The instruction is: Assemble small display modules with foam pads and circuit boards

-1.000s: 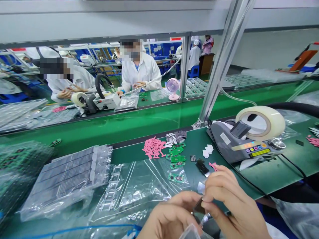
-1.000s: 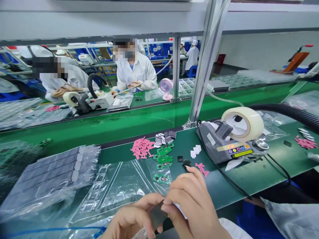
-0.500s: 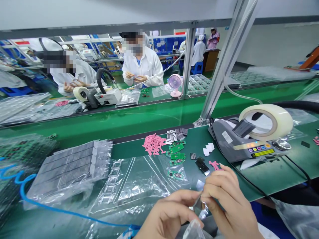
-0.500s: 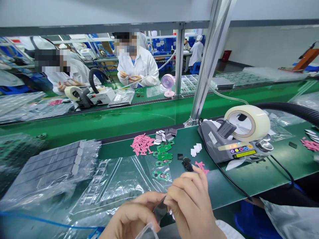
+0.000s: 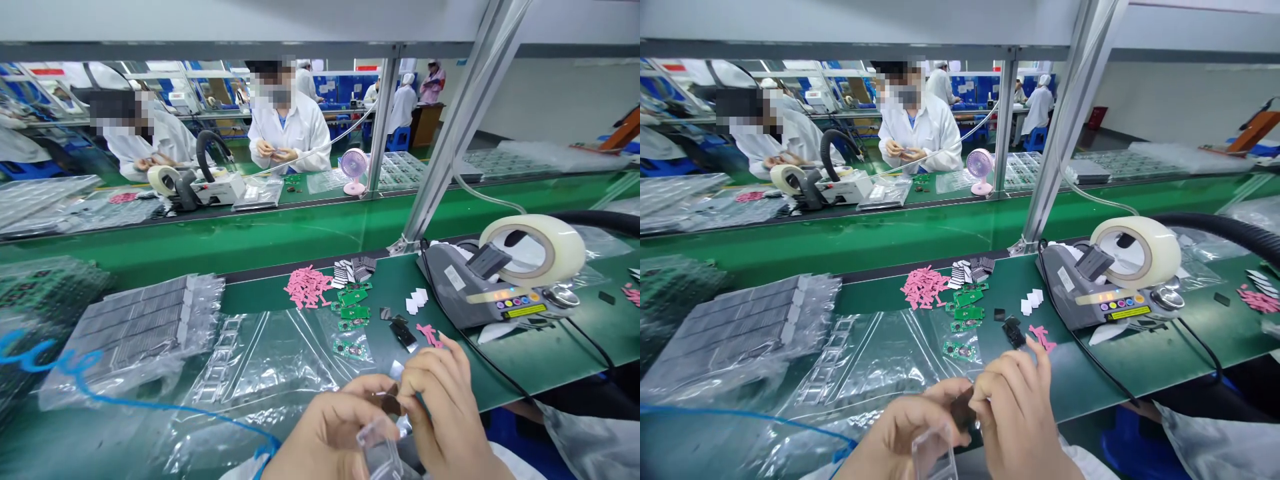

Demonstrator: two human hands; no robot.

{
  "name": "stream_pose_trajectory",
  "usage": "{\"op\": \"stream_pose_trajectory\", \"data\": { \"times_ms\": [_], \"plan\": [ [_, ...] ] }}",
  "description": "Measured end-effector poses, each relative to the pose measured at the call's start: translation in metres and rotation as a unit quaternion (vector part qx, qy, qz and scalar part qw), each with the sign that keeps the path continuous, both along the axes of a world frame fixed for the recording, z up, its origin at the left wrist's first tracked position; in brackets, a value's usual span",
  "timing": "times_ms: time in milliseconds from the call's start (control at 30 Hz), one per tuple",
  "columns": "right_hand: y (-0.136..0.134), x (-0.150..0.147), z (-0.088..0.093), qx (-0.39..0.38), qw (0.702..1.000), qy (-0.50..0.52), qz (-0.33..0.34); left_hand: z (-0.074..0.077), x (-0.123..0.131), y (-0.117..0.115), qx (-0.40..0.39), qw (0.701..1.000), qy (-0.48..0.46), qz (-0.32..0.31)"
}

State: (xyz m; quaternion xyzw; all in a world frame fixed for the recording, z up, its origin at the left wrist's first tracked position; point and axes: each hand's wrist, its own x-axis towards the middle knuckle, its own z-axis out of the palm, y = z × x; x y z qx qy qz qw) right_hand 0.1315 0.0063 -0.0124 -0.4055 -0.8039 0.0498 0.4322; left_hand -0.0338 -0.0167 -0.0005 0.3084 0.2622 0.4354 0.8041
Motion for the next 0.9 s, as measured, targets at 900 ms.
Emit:
{"op": "stream_pose_trajectory", "data": {
  "times_ms": [900],
  "plan": [
    [0.002, 0.016, 0.006, 0.075, 0.997, -0.015, 0.033, -0.001, 0.006, 0.006, 0.066, 0.993, 0.094, -0.008]
  ]
}}
